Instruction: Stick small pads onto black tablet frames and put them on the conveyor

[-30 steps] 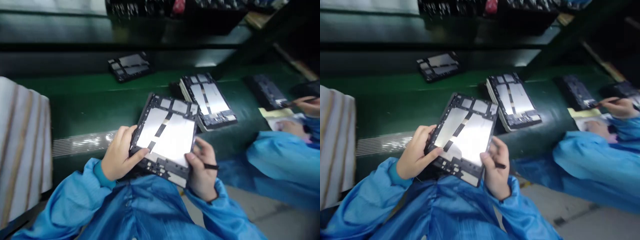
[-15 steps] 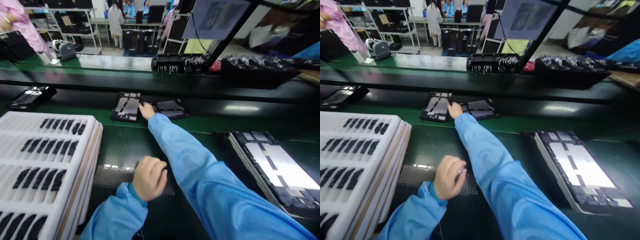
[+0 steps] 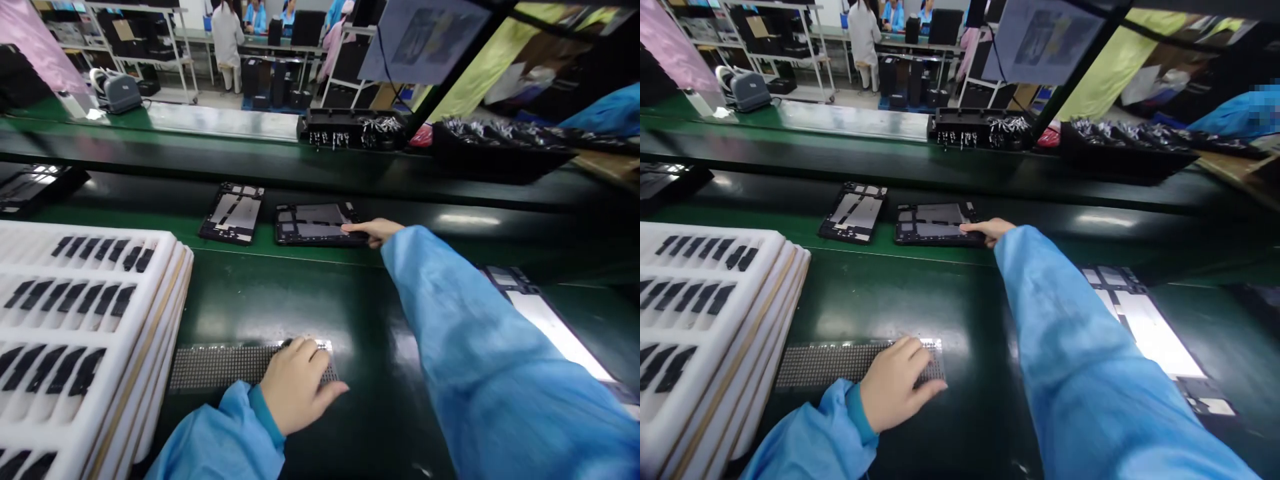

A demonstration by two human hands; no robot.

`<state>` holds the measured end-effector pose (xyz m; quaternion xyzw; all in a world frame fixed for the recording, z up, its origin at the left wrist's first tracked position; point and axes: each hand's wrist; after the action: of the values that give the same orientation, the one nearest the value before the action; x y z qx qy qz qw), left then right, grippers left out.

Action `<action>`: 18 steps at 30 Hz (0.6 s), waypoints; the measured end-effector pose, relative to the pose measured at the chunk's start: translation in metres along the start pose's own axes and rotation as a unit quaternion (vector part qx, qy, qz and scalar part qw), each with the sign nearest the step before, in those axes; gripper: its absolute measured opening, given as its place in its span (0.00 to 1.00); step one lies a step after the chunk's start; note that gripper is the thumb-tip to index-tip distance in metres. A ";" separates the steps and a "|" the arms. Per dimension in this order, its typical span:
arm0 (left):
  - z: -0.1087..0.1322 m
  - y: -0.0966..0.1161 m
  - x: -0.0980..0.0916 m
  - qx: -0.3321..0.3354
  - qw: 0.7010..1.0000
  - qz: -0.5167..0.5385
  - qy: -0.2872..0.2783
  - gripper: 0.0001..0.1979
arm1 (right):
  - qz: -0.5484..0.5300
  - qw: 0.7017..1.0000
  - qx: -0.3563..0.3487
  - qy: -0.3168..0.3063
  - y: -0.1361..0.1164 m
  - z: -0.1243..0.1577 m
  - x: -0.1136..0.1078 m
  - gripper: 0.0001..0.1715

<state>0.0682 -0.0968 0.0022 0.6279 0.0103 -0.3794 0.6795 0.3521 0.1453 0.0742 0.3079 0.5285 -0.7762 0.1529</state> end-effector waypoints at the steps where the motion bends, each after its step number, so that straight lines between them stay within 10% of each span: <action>1: -0.005 0.005 -0.001 -0.008 0.998 0.055 0.009 0.19 | -0.029 0.999 0.007 -0.024 0.004 0.022 0.003 0.33; 6: -0.056 0.027 0.001 -0.074 0.955 0.279 0.062 0.27 | -0.135 0.978 -0.003 -0.159 0.053 0.196 -0.010 0.43; 10: -0.060 0.031 0.005 -0.088 0.940 0.329 0.003 0.26 | -0.184 0.943 -0.044 -0.274 0.118 0.314 -0.058 0.29; 14: -0.019 0.027 0.010 -0.071 0.945 0.280 -0.154 0.23 | -0.190 0.971 -0.060 -0.128 0.168 0.356 -0.095 0.32; 18: 0.011 0.036 0.012 -0.032 0.950 0.138 -0.277 0.21 | -0.214 0.975 -0.056 -0.011 0.170 0.352 -0.079 0.22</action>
<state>0.0903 -0.1154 0.0293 0.4715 -0.2530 -0.4408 0.7207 0.3967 -0.2510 0.0903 0.1704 0.6233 -0.7632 0.0060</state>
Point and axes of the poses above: each hand's wrist, its own z-axis away from the middle knuckle, its own x-axis out of the palm, y = z × x, and after that the axes turned 7 degrees about -x, right-handed
